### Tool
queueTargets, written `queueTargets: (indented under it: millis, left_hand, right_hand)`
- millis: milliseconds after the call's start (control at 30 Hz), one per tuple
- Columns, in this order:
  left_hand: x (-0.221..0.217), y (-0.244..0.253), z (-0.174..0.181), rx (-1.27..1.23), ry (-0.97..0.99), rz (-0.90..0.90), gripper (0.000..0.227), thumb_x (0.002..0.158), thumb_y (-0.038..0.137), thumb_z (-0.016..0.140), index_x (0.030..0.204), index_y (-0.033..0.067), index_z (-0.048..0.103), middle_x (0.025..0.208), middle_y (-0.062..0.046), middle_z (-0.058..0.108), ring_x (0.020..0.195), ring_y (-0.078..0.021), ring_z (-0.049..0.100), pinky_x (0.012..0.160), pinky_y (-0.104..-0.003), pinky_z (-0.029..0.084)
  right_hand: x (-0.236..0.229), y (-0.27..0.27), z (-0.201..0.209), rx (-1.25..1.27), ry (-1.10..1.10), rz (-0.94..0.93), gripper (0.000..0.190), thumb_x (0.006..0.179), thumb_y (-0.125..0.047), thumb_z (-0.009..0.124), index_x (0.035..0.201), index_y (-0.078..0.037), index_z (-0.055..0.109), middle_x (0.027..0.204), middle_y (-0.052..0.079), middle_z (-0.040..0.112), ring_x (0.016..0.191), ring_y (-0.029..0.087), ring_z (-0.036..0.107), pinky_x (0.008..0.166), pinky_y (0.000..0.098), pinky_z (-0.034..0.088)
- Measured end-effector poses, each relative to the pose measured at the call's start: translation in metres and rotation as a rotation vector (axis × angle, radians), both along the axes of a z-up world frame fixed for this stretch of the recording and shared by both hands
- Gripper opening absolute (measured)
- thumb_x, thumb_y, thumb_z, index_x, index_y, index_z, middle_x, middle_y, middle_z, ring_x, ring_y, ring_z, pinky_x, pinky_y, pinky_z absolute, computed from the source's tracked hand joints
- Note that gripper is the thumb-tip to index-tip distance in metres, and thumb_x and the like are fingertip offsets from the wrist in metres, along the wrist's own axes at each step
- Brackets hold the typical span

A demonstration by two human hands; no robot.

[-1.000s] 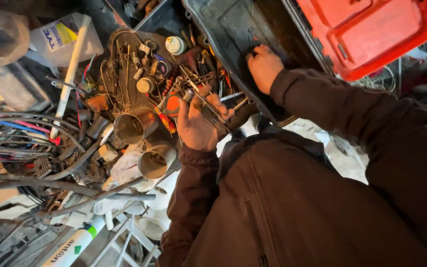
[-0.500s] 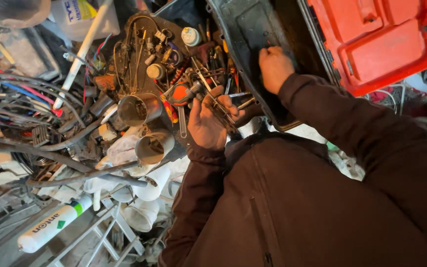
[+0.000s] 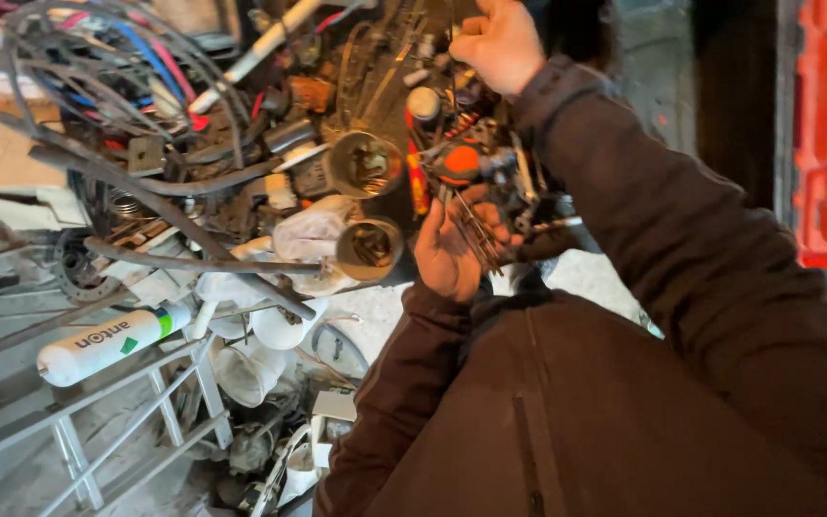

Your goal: The person sorts through a cluttered collection of tools on a workbench, picking up various wrenches and screwdrivers. They move items around and place some into a red toolbox while continuing to sift through the pile.

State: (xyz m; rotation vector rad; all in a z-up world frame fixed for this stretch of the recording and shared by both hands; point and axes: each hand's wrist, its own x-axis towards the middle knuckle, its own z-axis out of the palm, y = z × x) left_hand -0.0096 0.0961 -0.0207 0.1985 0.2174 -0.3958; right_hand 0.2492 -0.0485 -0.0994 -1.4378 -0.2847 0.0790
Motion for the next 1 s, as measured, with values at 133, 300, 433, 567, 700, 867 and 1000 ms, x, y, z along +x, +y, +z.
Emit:
queueTargets:
  millis: [133,300,433,567,700,867,1000]
  left_hand:
    - [-0.002,0.041,-0.009,0.035,0.059,0.031,0.061,0.112,0.051,0.04,0.142,-0.0017,0.052,0.111,-0.019,0.067,0.097,-0.0331,0.069,0.095,-0.058,0.055]
    - [0.006,0.067,-0.019,0.043,0.115,0.006,0.06,0.111,0.051,0.042,0.138,-0.0016,0.053,0.108,-0.016,0.066,0.095,-0.0321,0.069,0.093,-0.057,0.057]
    - [0.034,0.058,-0.013,0.074,0.057,-0.104,0.062,0.11,0.052,0.043,0.139,-0.0022,0.054,0.103,-0.015,0.065,0.088,-0.0302,0.067,0.086,-0.052,0.057]
    - [0.058,0.039,-0.002,0.066,0.006,-0.219,0.064,0.11,0.053,0.044,0.14,-0.0028,0.055,0.098,-0.014,0.063,0.083,-0.0279,0.063,0.078,-0.044,0.054]
    - [0.068,0.005,0.014,0.133,0.012,-0.282,0.064,0.108,0.053,0.044,0.139,-0.0026,0.055,0.097,-0.013,0.061,0.08,-0.0258,0.06,0.073,-0.043,0.052]
    - [0.055,-0.04,0.021,0.162,-0.003,-0.286,0.06,0.11,0.052,0.044,0.137,-0.0011,0.054,0.099,-0.013,0.06,0.081,-0.0256,0.059,0.074,-0.043,0.052]
    - [0.042,-0.062,0.023,0.204,0.019,-0.284,0.062,0.109,0.053,0.044,0.136,-0.0014,0.054,0.098,-0.013,0.06,0.08,-0.0259,0.059,0.073,-0.043,0.052]
  right_hand:
    - [0.035,0.046,-0.052,-0.423,-0.027,-0.164,0.051,0.082,-0.008,0.079,0.129,0.005,0.062,0.109,0.017,0.073,0.092,0.024,0.072,0.076,0.0377,0.059]
    - [-0.017,0.033,0.016,-0.808,-0.13,-0.265,0.034,0.092,-0.011,0.073,0.125,-0.004,0.072,0.11,0.021,0.075,0.097,0.036,0.074,0.085,0.0436,0.059]
    - [-0.118,-0.02,0.137,-0.882,-0.405,-0.242,0.025,0.095,-0.007,0.074,0.119,0.0,0.07,0.113,0.023,0.071,0.103,0.043,0.069,0.088,0.0481,0.058]
    - [-0.184,-0.108,0.17,-1.043,-0.188,-0.395,0.02,0.101,-0.011,0.074,0.117,-0.001,0.071,0.108,0.021,0.073,0.095,0.039,0.073,0.079,0.0432,0.058]
    - [-0.193,-0.21,0.089,-1.122,0.024,-0.485,0.02,0.104,-0.015,0.072,0.119,-0.002,0.072,0.104,0.019,0.074,0.09,0.038,0.074,0.077,0.0456,0.058]
    - [-0.156,-0.228,0.022,-1.417,0.029,-0.393,0.025,0.084,-0.021,0.081,0.098,-0.005,0.068,0.088,0.02,0.071,0.082,0.043,0.069,0.07,0.0534,0.055]
    - [-0.138,-0.231,-0.046,-1.403,-0.093,-0.414,0.027,0.078,-0.018,0.08,0.097,-0.004,0.066,0.095,0.019,0.071,0.087,0.041,0.069,0.073,0.0503,0.057]
